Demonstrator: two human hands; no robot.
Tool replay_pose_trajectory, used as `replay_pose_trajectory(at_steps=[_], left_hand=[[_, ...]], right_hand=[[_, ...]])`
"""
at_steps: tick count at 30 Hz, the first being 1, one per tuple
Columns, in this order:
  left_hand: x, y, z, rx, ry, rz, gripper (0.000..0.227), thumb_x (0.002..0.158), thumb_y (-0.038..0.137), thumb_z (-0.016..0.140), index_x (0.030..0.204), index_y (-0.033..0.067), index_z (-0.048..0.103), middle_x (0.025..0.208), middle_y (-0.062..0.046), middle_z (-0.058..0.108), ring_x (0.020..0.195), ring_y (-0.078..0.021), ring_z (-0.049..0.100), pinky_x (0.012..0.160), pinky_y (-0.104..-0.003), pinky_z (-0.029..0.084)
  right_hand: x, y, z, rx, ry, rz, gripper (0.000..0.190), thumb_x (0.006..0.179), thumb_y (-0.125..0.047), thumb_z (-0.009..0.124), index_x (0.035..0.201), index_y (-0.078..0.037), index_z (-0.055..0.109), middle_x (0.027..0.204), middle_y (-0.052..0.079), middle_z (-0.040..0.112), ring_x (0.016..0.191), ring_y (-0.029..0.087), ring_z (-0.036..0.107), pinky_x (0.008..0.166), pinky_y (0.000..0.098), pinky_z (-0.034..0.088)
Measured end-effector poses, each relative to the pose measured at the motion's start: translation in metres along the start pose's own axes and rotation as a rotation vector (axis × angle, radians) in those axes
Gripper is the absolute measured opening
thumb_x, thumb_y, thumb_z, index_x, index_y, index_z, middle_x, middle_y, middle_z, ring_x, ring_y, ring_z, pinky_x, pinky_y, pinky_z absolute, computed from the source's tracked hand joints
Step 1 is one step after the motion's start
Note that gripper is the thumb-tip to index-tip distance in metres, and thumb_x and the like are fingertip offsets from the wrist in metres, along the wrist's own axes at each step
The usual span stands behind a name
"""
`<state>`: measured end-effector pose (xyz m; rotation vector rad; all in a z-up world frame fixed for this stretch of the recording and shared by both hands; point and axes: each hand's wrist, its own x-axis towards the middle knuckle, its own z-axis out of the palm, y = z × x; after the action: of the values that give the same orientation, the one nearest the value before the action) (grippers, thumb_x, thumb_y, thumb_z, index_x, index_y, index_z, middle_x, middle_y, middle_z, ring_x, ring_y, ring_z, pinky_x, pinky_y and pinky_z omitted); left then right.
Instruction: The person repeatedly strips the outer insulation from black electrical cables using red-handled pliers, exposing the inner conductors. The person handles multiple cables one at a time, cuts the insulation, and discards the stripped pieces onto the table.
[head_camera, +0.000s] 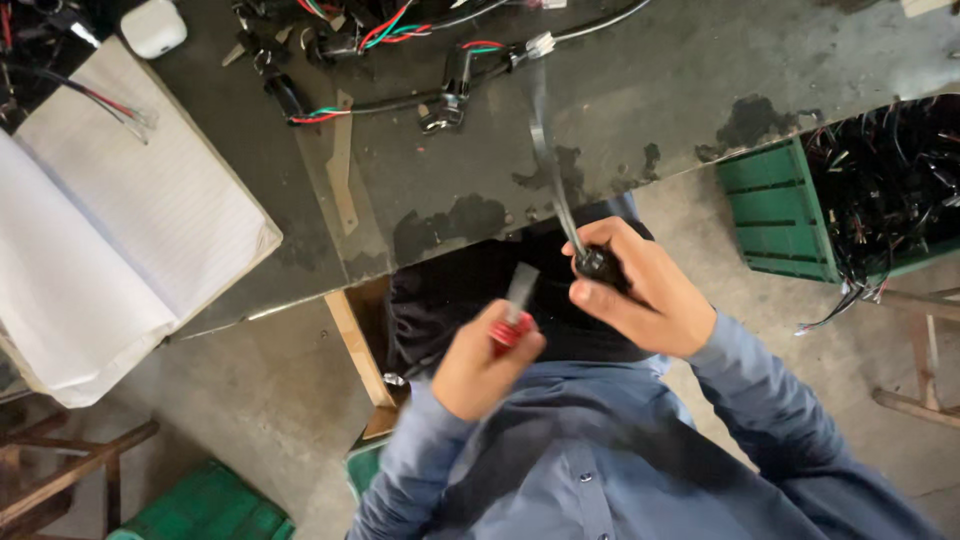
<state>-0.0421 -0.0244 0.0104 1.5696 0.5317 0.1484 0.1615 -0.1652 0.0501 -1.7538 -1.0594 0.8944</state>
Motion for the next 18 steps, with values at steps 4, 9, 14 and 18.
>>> replay_pose_trajectory(at_steps=[4, 9, 14, 18], left_hand=[[0.013, 0.011, 0.013, 0.279, 0.219, 0.603, 0.032, 0.086, 0.001, 0.069, 0.113, -0.0029, 0.053, 0.109, -0.025, 0.059, 0.101, -0.0437, 0.058, 0.088, -0.046, 0.048], [0.029, -0.001, 0.007, 0.220, 0.069, 0.224, 0.020, 0.092, 0.013, 0.070, 0.106, 0.0037, 0.060, 0.091, -0.016, 0.063, 0.084, -0.0361, 0.065, 0.075, -0.041, 0.052], [0.018, -0.047, 0.020, 0.395, 0.114, 0.044, 0.026, 0.085, 0.014, 0.070, 0.105, 0.0037, 0.058, 0.090, -0.017, 0.066, 0.086, -0.0391, 0.065, 0.074, -0.047, 0.051], [0.015, -0.065, 0.031, 0.642, 0.374, 0.061, 0.020, 0.087, 0.016, 0.069, 0.101, 0.0049, 0.059, 0.087, -0.018, 0.067, 0.086, -0.0406, 0.066, 0.077, -0.049, 0.051]], right_hand=[[-0.002, -0.025, -0.004, 0.099, -0.221, -0.103, 0.050, 0.096, -0.015, 0.064, 0.138, 0.000, 0.041, 0.107, 0.005, 0.068, 0.100, 0.014, 0.065, 0.089, 0.0307, 0.050], [0.010, -0.019, 0.009, 0.296, -0.313, 0.310, 0.047, 0.101, -0.016, 0.063, 0.144, -0.007, 0.046, 0.099, 0.013, 0.059, 0.083, 0.021, 0.051, 0.074, 0.0368, 0.043], [0.021, 0.030, 0.039, -0.127, -0.029, -0.153, 0.045, 0.095, -0.014, 0.064, 0.135, -0.002, 0.049, 0.107, 0.017, 0.068, 0.099, 0.032, 0.069, 0.081, 0.0384, 0.051], [0.028, 0.040, 0.043, -0.289, -0.036, -0.031, 0.032, 0.093, -0.017, 0.066, 0.122, -0.005, 0.060, 0.094, 0.017, 0.068, 0.091, 0.038, 0.068, 0.074, 0.0413, 0.051]])
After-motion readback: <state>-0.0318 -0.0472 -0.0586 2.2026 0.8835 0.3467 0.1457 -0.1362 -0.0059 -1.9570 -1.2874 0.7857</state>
